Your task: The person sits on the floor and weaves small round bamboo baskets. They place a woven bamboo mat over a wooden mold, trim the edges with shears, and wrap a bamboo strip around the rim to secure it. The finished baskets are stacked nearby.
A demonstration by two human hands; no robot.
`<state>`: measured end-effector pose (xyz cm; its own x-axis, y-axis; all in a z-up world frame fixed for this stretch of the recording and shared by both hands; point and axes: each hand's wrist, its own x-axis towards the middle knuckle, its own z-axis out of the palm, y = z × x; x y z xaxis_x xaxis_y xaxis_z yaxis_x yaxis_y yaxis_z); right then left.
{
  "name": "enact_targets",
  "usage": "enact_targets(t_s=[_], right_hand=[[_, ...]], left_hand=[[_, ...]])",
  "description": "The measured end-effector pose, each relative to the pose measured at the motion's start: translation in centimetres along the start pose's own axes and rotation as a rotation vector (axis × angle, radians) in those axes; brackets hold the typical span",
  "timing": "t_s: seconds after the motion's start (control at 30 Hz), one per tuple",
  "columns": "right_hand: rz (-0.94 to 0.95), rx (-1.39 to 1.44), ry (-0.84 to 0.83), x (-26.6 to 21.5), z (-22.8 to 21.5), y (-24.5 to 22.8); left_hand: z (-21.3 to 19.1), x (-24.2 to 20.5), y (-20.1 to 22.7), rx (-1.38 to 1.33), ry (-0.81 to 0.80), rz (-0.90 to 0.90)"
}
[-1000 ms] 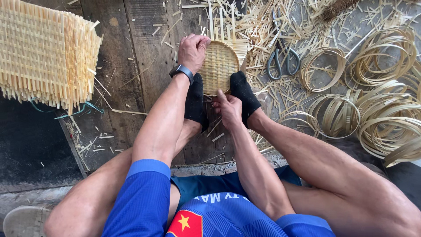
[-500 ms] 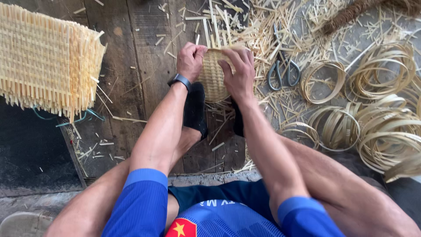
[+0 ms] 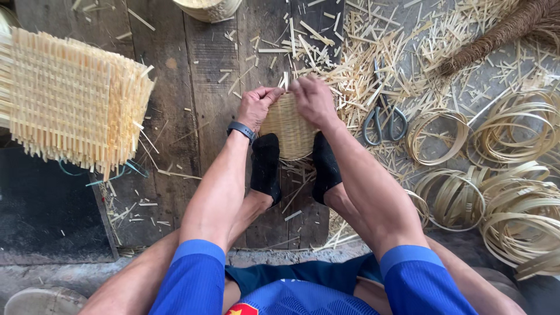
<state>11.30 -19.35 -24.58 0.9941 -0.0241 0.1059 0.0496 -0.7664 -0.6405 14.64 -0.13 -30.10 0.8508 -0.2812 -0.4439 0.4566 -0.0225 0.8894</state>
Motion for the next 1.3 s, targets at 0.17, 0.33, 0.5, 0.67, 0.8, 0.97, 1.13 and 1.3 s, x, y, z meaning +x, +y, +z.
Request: enact_targets(t_s=[0.17,0.33,0.5,0.67,0.8,0.97,1.13,1.3], right_hand=[[0.209,-0.132,-0.323,1.3,0.5,-3.5],[0.422,-0.151,-0.541,2.7,-1.5,-5.6],[0.45,-0.029,-0.452,1.3,0.4,-3.2],[0.217,0.114,-0.005,-0.7,-3.7,1.6],[0.262,-0.292,-0.421,-3.0,-20.4,0.9],[0.316,-0.62,-0.435,-10.5,-32.7,-2.6],[0.417,-0.331,-0.433,-15.6,-27.3,3.4],[0.474,-0.19,-0.281,-18.7,-13.5,13.3]], left_hand=[[0.5,-0.8,-2.0,-0.044,0.29,0.144],[-0.4,-2.8,-3.4,-0.162,0.25,-0.103],[-1.2,-2.0,-2.5,-0.325,0.194,-0.302],[-0.3,-1.4,2.0,0.84,0.3,0.644],[2.4,-1.5,5.7,0.736,-0.229,0.135],[5.3,-7.4,7.3,0.843,-0.126,0.494],[6.8,-15.5,-0.3,1.146,-0.162,1.091],[5.0,-18.5,-2.9,1.12,-0.033,0.822]])
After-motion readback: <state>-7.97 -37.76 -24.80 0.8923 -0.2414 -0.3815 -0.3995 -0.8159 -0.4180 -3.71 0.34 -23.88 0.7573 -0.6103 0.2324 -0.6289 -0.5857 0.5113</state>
